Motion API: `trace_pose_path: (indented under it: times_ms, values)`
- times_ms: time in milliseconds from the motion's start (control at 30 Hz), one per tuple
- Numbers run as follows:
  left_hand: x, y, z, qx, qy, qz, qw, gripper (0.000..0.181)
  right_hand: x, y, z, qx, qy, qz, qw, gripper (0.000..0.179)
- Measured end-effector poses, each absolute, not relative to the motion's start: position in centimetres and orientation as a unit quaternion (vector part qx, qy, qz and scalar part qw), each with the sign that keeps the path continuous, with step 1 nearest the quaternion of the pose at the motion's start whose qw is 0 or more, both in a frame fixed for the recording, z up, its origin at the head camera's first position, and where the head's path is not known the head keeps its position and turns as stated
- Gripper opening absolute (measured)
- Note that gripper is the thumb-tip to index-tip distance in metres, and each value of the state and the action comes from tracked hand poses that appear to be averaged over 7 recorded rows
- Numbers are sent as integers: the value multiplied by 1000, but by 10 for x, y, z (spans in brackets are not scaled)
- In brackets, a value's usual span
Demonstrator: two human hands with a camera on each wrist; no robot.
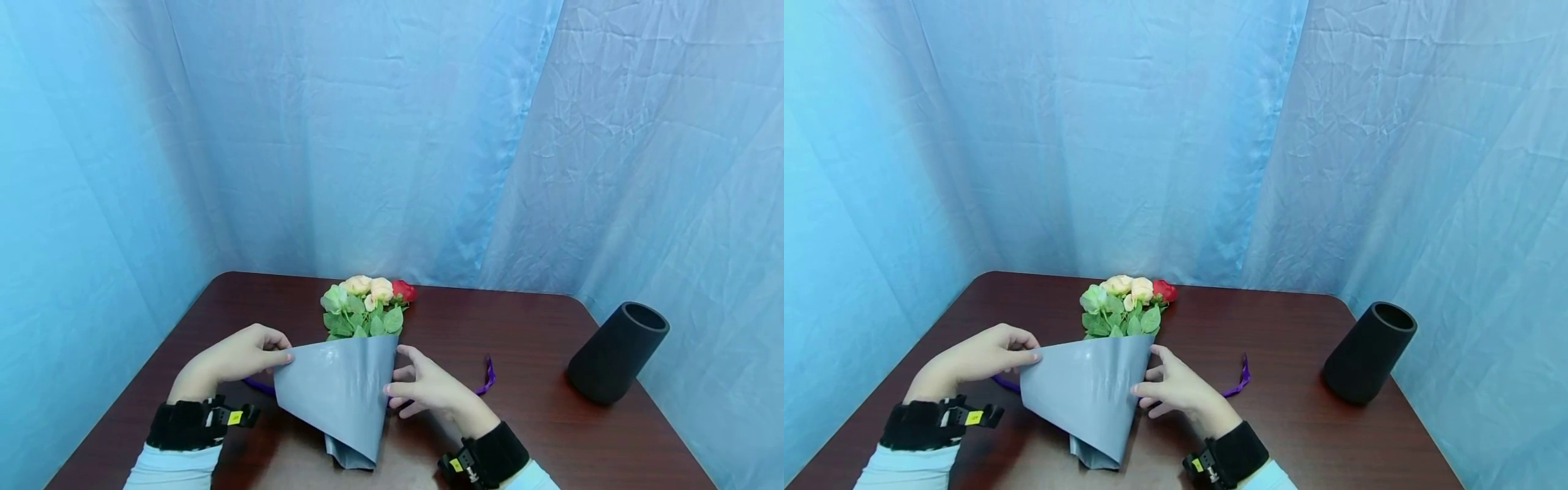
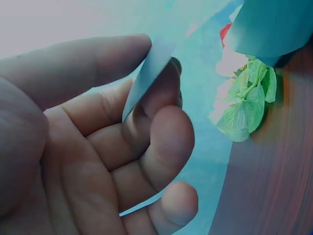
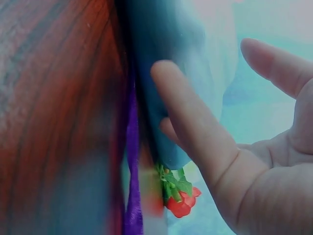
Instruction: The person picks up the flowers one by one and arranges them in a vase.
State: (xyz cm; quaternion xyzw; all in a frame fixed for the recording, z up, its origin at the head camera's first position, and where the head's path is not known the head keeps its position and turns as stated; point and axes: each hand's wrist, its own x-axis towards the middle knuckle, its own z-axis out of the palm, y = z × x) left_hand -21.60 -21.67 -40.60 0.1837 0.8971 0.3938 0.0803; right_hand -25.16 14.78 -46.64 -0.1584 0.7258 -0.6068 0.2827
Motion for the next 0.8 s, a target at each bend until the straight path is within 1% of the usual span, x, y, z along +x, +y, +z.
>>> trace_pose_path:
  times_ms: [167, 333, 433, 667, 800]
  values:
    - [-216, -217, -402, 197, 897, 389, 69, 18, -251, 151, -460, -178, 737, -598, 259, 91]
    - [-216, -214, -398, 204, 903, 375, 49, 20, -252, 157, -452, -205, 764, -571, 220, 82]
    - [-216, -210, -398, 204, 910, 361, 20, 20, -253, 161, -448, -218, 771, -567, 194, 76]
    - [-217, -192, -400, 201, 911, 354, -69, 13, -252, 169, -438, -241, 780, -564, 123, 62]
    - [-217, -179, -402, 207, 906, 358, -86, 11, -251, 171, -433, -239, 788, -559, 90, 59]
